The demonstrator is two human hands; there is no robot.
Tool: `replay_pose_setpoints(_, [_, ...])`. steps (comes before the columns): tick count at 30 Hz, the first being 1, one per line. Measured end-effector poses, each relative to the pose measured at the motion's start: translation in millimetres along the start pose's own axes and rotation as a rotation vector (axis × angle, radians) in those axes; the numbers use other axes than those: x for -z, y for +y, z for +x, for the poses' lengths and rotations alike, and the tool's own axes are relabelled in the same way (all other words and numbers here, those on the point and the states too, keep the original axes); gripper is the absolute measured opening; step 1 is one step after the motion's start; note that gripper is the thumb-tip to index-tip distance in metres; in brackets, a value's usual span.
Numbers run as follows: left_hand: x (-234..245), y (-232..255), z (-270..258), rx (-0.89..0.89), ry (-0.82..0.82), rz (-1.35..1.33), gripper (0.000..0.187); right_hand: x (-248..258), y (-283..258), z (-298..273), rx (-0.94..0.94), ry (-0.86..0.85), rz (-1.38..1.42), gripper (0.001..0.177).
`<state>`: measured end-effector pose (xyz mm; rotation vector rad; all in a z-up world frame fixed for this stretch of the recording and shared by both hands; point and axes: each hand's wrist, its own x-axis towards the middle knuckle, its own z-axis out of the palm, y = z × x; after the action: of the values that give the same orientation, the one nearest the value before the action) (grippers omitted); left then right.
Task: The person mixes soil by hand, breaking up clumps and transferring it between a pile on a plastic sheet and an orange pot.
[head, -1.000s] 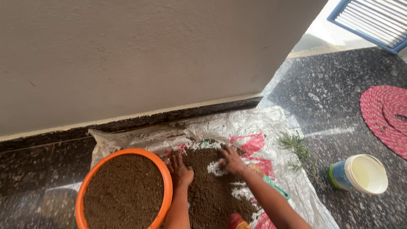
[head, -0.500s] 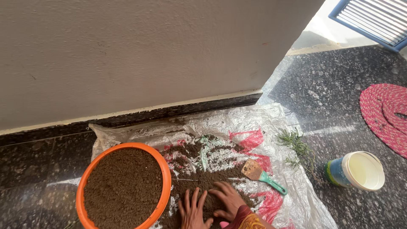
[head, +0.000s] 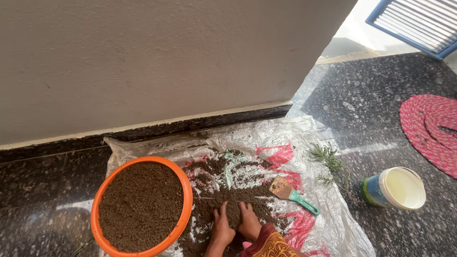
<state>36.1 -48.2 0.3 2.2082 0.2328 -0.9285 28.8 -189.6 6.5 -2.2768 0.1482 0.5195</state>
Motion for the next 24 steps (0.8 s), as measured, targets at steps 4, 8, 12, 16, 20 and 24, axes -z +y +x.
replay_pose_setpoints(4, [-3,-17,7,-0.175,0.024,-0.359,0.1,18,3,6,-0.048,-0.229,0.366,0.083])
replay_pose_setpoints(8, [-5,-18,-4,-0.028,-0.101,-0.574,0.104,37,6,-1,-0.124,-0.421,0.754,0.076])
replay_pose_setpoints(12, [3,12,-17,0.038,-0.181,-0.699,0.084,44,-1,3,-0.389,-0.279,1.28,0.047])
replay_pose_setpoints(16, [22,64,-39,0.29,-0.04,-0.653,0.082,42,-14,6,-0.477,-0.099,1.336,0.04])
replay_pose_setpoints(20, [50,89,-62,0.18,0.011,-0.715,0.082,65,-25,16,-0.542,-0.044,1.16,0.035])
replay_pose_setpoints(24, [71,104,-74,0.028,-0.008,-0.804,0.066,103,-34,38,-0.159,-0.307,1.076,0.032])
